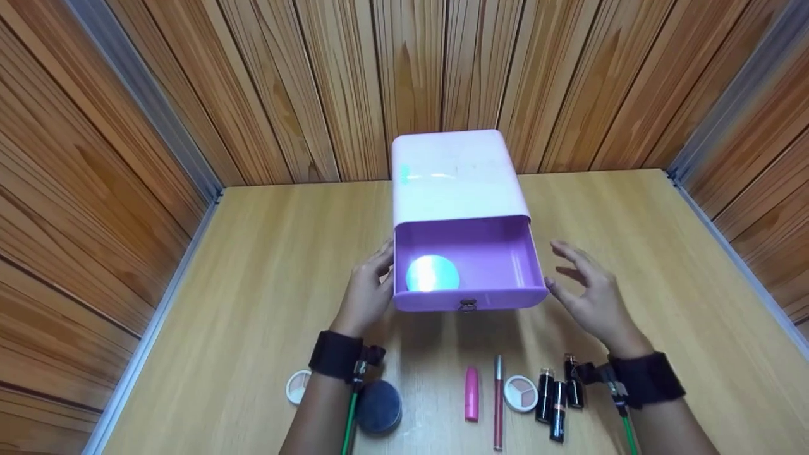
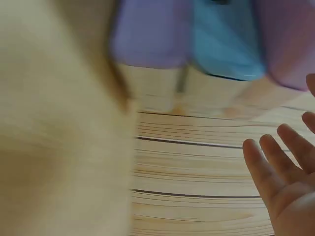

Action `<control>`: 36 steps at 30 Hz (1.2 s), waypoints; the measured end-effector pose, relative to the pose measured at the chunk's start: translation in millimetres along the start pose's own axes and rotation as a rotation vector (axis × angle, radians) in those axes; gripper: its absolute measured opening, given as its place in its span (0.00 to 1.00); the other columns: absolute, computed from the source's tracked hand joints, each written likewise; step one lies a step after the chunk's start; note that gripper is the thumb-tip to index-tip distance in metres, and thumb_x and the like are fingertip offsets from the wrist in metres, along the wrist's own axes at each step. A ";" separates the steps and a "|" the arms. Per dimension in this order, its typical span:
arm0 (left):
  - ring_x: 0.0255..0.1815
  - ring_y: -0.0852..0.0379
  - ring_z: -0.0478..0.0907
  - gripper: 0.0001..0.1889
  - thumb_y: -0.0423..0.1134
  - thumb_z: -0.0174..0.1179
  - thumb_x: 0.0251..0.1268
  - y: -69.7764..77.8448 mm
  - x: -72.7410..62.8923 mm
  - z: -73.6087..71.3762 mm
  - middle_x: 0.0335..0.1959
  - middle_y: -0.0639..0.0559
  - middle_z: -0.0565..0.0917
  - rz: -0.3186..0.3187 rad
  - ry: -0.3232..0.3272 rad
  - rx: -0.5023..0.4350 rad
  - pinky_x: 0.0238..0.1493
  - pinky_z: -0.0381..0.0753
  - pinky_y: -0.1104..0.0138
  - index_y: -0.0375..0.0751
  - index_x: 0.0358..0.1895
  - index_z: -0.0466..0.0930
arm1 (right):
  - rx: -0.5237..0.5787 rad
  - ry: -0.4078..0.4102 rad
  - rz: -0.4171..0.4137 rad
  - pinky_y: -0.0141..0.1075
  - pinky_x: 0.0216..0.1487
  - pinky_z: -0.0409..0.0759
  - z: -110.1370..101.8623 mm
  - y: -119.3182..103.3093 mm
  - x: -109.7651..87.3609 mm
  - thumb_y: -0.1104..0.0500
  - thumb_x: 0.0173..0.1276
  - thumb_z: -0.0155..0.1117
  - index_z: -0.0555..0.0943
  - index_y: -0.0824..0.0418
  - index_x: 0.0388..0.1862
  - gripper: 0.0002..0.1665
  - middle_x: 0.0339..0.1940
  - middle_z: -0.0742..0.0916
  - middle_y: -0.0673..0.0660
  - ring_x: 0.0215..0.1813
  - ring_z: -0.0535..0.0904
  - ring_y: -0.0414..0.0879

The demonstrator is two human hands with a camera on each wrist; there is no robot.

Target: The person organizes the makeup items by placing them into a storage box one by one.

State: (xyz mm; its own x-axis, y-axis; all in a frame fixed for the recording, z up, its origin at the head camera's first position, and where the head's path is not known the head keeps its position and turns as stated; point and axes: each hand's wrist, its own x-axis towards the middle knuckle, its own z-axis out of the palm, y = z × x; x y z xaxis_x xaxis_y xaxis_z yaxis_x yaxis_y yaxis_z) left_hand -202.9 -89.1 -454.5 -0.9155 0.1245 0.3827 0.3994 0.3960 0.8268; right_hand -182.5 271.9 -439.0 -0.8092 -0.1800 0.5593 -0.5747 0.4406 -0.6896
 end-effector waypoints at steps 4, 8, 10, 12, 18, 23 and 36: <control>0.69 0.53 0.65 0.23 0.31 0.57 0.70 -0.7 0.1 0.7 0.70 0.45 0.66 0.006 0.013 0.007 0.60 0.71 0.64 0.38 0.67 0.69 | 0.257 -0.004 0.226 0.35 0.58 0.75 9.5 27.4 -0.9 0.71 0.64 0.66 0.68 0.67 0.70 0.35 0.66 0.74 0.66 0.66 0.71 0.54; 0.69 0.54 0.64 0.24 0.31 0.58 0.69 -1.8 -0.7 3.6 0.70 0.45 0.66 -0.006 0.000 0.000 0.60 0.71 0.66 0.38 0.67 0.69 | 0.455 0.064 0.366 0.33 0.59 0.73 17.7 43.7 -0.2 0.65 0.67 0.64 0.66 0.71 0.70 0.33 0.66 0.73 0.68 0.65 0.72 0.53; 0.69 0.54 0.64 0.24 0.31 0.58 0.69 -2.1 -1.5 4.7 0.70 0.45 0.65 -0.015 -0.007 -0.010 0.60 0.71 0.67 0.39 0.67 0.69 | 0.471 0.084 0.397 0.31 0.59 0.73 22.7 48.0 -1.9 0.64 0.68 0.65 0.67 0.72 0.68 0.32 0.64 0.75 0.68 0.63 0.74 0.50; 0.69 0.54 0.64 0.24 0.30 0.58 0.69 -2.1 -2.1 4.8 0.70 0.46 0.65 -0.021 -0.003 -0.019 0.60 0.71 0.67 0.39 0.67 0.69 | 0.456 0.087 0.420 0.32 0.59 0.73 28.3 51.2 -3.3 0.62 0.69 0.64 0.69 0.72 0.67 0.30 0.61 0.78 0.65 0.60 0.75 0.48; 0.68 0.54 0.66 0.24 0.28 0.59 0.67 0.7 -2.1 1.6 0.69 0.46 0.65 -0.026 0.013 -0.023 0.59 0.71 0.69 0.39 0.66 0.70 | 0.502 0.120 0.502 0.34 0.57 0.74 45.8 56.5 4.6 0.63 0.69 0.63 0.73 0.70 0.63 0.25 0.55 0.82 0.58 0.57 0.76 0.49; 0.67 0.53 0.67 0.23 0.30 0.59 0.67 1.2 -1.5 2.7 0.70 0.45 0.66 -0.030 0.011 -0.041 0.58 0.72 0.69 0.39 0.65 0.72 | 0.677 0.149 0.485 0.41 0.56 0.77 58.1 61.5 11.8 0.72 0.66 0.58 0.75 0.67 0.63 0.25 0.55 0.81 0.64 0.56 0.77 0.56; 0.65 0.54 0.70 0.24 0.28 0.59 0.67 1.5 -1.5 0.6 0.70 0.47 0.66 -0.056 0.009 -0.041 0.59 0.71 0.70 0.40 0.66 0.71 | 0.968 0.240 0.451 0.42 0.58 0.76 65.3 65.1 25.9 0.73 0.62 0.65 0.77 0.68 0.61 0.26 0.56 0.82 0.65 0.58 0.77 0.56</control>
State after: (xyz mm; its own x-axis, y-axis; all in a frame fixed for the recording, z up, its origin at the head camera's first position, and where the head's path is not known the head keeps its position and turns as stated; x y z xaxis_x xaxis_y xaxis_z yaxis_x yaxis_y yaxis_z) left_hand -201.0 -88.1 -454.1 -0.9360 0.0947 0.3391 0.3496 0.3641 0.8632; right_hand -248.8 238.5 -499.4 -0.9848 0.0466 0.1673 -0.1692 -0.4740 -0.8641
